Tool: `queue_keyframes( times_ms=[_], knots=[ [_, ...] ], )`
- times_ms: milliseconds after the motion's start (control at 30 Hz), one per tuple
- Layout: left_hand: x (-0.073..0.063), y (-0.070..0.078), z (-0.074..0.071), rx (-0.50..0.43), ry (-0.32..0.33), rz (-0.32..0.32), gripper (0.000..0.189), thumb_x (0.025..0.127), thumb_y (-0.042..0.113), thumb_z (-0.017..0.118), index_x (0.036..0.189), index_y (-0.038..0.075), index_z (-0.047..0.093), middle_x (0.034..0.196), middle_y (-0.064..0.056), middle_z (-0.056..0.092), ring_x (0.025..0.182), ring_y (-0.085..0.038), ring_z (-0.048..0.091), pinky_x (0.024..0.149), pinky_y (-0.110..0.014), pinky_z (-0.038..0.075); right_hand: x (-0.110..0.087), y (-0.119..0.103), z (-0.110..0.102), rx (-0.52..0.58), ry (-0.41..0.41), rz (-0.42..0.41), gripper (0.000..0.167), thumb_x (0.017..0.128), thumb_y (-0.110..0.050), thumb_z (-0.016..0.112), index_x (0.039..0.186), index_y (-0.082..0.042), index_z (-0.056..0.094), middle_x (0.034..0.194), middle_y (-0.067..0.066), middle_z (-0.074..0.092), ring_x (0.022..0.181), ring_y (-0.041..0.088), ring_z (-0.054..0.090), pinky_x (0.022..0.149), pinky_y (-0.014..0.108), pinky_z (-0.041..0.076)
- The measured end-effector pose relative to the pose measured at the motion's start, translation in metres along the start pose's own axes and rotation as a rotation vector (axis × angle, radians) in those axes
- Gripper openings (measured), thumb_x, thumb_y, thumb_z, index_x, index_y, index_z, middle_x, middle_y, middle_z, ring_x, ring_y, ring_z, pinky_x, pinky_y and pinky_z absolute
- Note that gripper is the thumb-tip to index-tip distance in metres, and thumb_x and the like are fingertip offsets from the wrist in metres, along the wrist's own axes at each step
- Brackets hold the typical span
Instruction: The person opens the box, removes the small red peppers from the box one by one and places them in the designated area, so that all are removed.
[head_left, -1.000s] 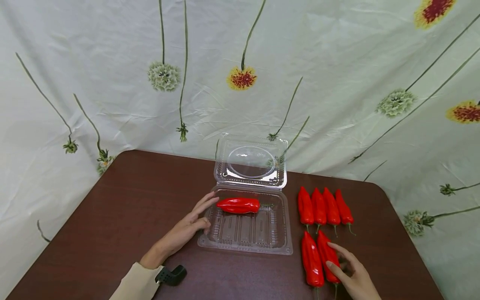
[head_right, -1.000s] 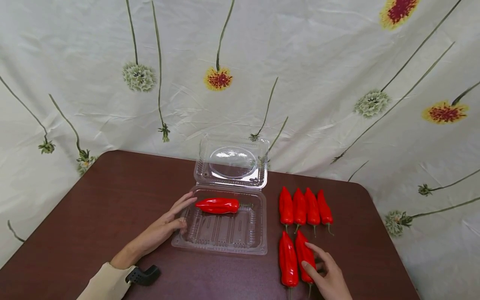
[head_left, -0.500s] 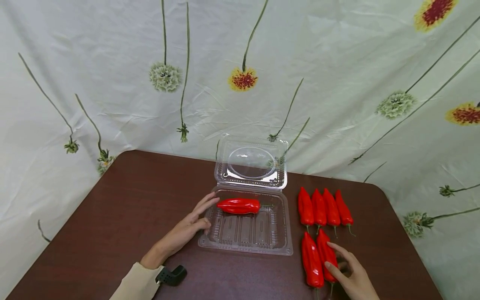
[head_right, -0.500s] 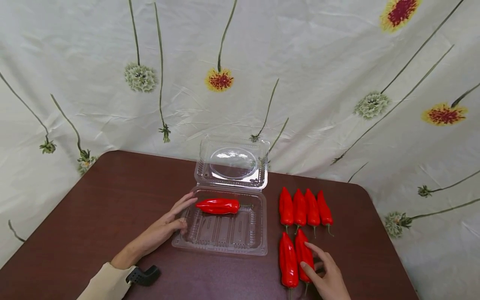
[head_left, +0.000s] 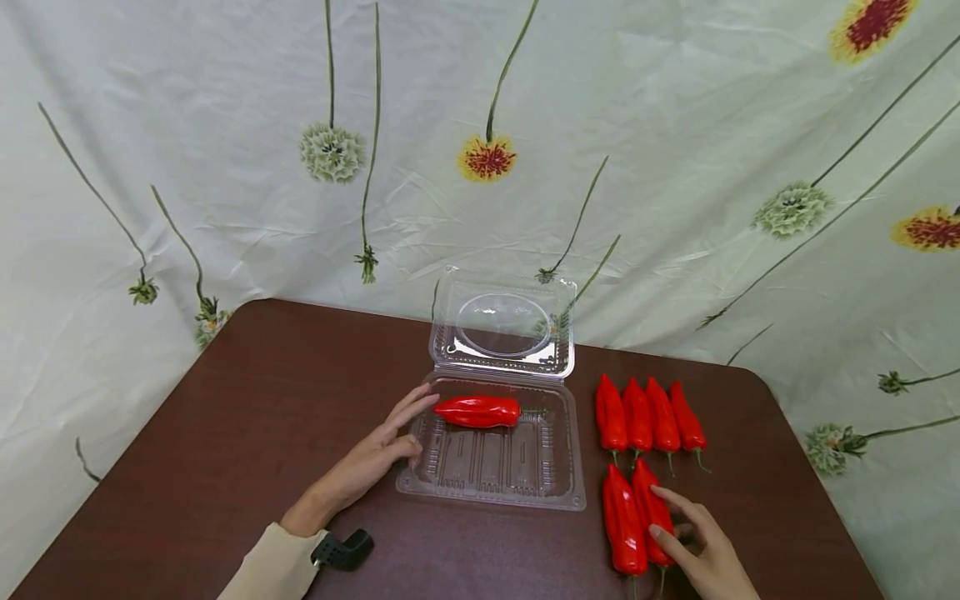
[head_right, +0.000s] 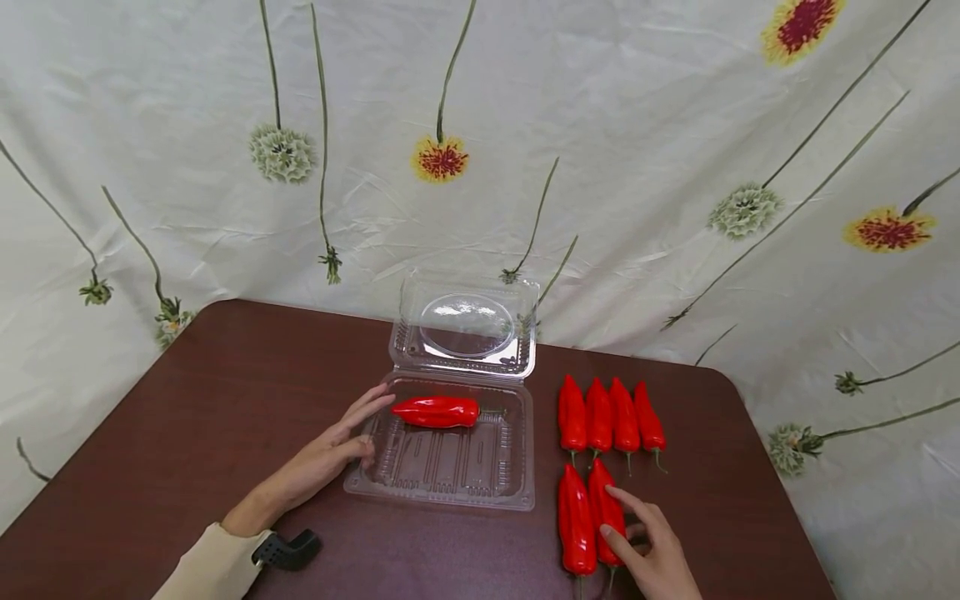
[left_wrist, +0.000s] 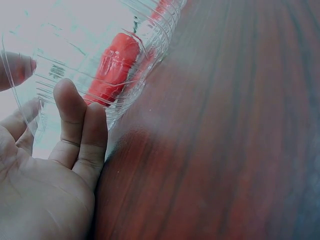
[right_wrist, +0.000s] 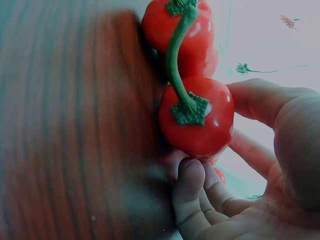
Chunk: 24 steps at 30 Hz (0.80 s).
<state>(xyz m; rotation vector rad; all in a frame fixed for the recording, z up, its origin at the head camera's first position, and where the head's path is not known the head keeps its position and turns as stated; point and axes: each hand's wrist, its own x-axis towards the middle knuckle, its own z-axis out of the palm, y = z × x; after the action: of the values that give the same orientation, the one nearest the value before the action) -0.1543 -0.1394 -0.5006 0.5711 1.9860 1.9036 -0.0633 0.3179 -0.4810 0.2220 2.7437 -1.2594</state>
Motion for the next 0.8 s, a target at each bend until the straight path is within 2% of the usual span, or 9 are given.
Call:
queue_keyframes(
  times_ms=[133,433,800],
  knots=[
    [0.000,0.001,0.000,-0.004,0.001,-0.005,0.070,0.097,-0.001,0.047,0.160,0.022,0.026,0.168,0.008,0.000,0.075,-0.012,0.056,0.077,-0.025,0.049,0.000,0.001,0.000,-0.016,0.022,-0.043,0.051,0.093,-0.022,0.071,0.141,-0.013,0.056,0.120,0.015,0.057,0.072,0.006,0.059,0.062,0.025,0.050],
    [0.000,0.002,0.000,-0.019,0.000,0.037,0.070,0.095,-0.003,0.048,0.159,0.017,0.027,0.168,0.002,0.000,0.074,-0.013,0.057,0.074,-0.025,0.050,0.000,-0.004,-0.007,-0.055,0.022,-0.027,0.049,0.094,-0.032,0.069,0.140,-0.018,0.057,0.128,0.014,0.054,0.086,0.006,0.059,0.070,0.024,0.053],
    [-0.001,0.002,0.001,-0.018,0.003,0.033,0.069,0.096,-0.003,0.047,0.159,0.017,0.027,0.168,0.002,0.001,0.074,-0.015,0.057,0.075,-0.025,0.050,-0.001,-0.014,-0.014,-0.086,0.078,-0.112,0.043,0.096,-0.032,0.066,0.137,-0.020,0.059,0.129,0.007,0.057,0.095,-0.001,0.056,0.073,0.024,0.053]
  ],
)
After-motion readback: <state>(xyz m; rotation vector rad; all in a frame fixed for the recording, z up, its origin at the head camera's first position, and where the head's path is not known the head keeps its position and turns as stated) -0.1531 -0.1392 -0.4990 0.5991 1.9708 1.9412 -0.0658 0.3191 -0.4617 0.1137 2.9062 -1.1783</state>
